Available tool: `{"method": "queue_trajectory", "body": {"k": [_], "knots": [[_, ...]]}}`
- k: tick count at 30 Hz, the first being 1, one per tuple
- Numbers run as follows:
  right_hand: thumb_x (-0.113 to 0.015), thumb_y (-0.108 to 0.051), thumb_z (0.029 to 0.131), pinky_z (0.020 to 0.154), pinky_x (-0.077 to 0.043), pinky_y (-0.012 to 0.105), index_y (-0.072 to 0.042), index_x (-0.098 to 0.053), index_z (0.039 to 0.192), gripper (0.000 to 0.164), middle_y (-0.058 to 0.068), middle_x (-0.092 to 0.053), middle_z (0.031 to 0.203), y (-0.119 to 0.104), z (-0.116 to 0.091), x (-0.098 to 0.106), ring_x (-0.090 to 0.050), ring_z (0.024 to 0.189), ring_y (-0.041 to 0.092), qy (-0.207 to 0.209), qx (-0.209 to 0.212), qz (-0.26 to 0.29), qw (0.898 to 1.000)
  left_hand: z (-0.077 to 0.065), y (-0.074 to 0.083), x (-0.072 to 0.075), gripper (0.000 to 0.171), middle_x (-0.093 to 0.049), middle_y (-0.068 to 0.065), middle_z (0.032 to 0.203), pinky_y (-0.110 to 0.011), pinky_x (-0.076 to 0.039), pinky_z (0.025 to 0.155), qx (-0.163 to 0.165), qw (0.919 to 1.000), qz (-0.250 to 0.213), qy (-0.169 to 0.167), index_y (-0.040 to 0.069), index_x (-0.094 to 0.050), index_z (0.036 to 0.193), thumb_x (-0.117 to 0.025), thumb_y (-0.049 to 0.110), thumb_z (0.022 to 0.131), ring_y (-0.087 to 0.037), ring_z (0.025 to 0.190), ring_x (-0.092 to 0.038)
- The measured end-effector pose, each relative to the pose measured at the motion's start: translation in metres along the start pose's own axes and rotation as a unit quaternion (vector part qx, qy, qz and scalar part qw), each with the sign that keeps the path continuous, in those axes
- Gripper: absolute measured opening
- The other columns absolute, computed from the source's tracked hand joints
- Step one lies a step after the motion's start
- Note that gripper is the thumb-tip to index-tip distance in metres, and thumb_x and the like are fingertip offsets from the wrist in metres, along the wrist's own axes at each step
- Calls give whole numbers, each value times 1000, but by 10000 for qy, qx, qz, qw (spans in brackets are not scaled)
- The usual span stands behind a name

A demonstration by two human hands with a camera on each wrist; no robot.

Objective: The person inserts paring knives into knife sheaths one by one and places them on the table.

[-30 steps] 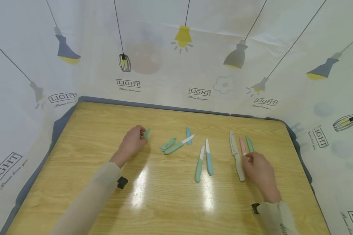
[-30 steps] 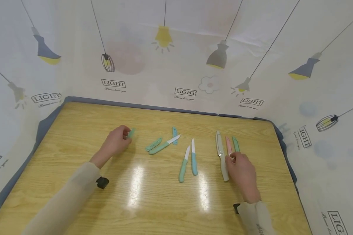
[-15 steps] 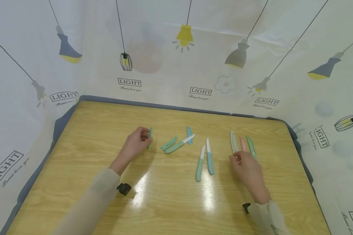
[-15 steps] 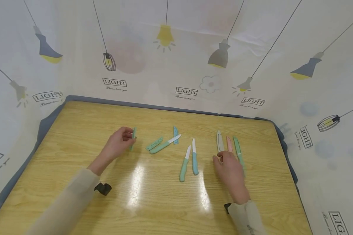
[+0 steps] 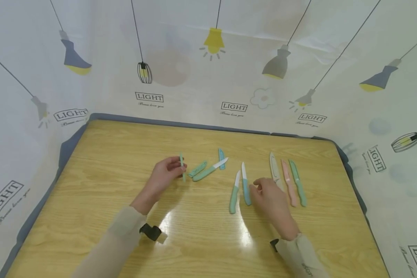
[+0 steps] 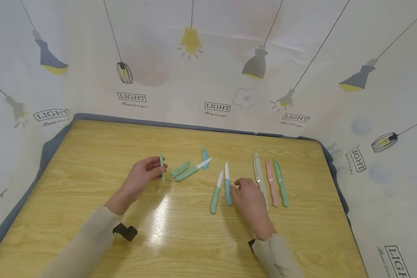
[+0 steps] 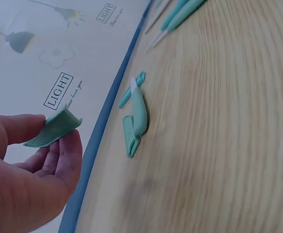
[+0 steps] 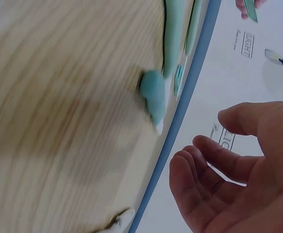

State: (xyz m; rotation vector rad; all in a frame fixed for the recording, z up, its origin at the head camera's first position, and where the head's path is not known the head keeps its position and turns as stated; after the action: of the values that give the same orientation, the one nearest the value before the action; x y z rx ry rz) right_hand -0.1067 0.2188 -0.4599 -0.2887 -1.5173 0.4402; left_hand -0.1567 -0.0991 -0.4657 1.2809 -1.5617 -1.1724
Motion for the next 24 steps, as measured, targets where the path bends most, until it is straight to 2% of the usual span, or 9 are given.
{"method": "queue_trajectory", "body": {"k": [5,11,15,18,21,24], "knots": [[-59,-25,94,55,-55,31,2,-68,100,30,9,-63,84,-19,3,-8,-61,70,19,136,287,-129,9994,-1,-6,-7,48,-50,-30,133,-39,-48,98,101,9961,-859,-174,-9,-40,142,-54,4,97,-38,123,-49],[-61,-26,92,54,-55,30,1,-71,94,28,6,-65,77,-36,5,-22,-61,65,16,6,340,-495,9982,-1,-12,-13,48,-45,-32,137,-30,-50,94,193,9848,-1696,-331,-10,-36,144,-49,-2,98,-35,125,-48],[-60,-25,93,42,-45,25,-5,-67,79,26,-1,-54,62,-42,6,-32,-49,51,11,-214,357,-766,9962,-1,-13,-15,48,-44,-31,138,-29,-50,94,262,9816,-1855,-367,-10,-35,145,-48,-2,99,-31,124,-50],[-59,-26,94,36,-35,23,-10,-56,66,33,-3,-44,54,-45,6,-37,-41,45,10,-367,354,-953,9941,-2,-14,-15,48,-44,-31,139,-29,-50,94,311,9808,-1895,-356,-9,-35,145,-47,-1,99,-30,124,-51],[-60,-27,94,35,-32,23,-13,-47,62,38,-2,-42,53,-46,6,-41,-39,44,11,-436,298,-1036,9932,-2,-14,-15,48,-44,-30,139,-29,-50,94,372,9797,-1945,-315,-9,-35,145,-47,-2,99,-28,124,-51],[-60,-28,94,34,-32,23,-13,-45,61,39,-1,-42,54,-46,7,-44,-38,44,11,-501,207,-991,9936,-2,-14,-16,47,-44,-30,139,-29,-50,94,415,9774,-2056,-271,-8,-36,145,-46,-4,99,-27,123,-52]]}}
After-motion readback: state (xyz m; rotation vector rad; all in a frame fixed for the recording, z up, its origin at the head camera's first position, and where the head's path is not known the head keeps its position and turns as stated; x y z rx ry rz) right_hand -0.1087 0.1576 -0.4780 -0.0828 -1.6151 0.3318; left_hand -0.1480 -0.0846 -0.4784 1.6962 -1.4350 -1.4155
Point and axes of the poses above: each hand's wrist, its own z-axis towards the middle knuckle, its own x-axis out of the back of the hand, y = z × x, the point moved 6 cm from there along z, towards the middle knuckle
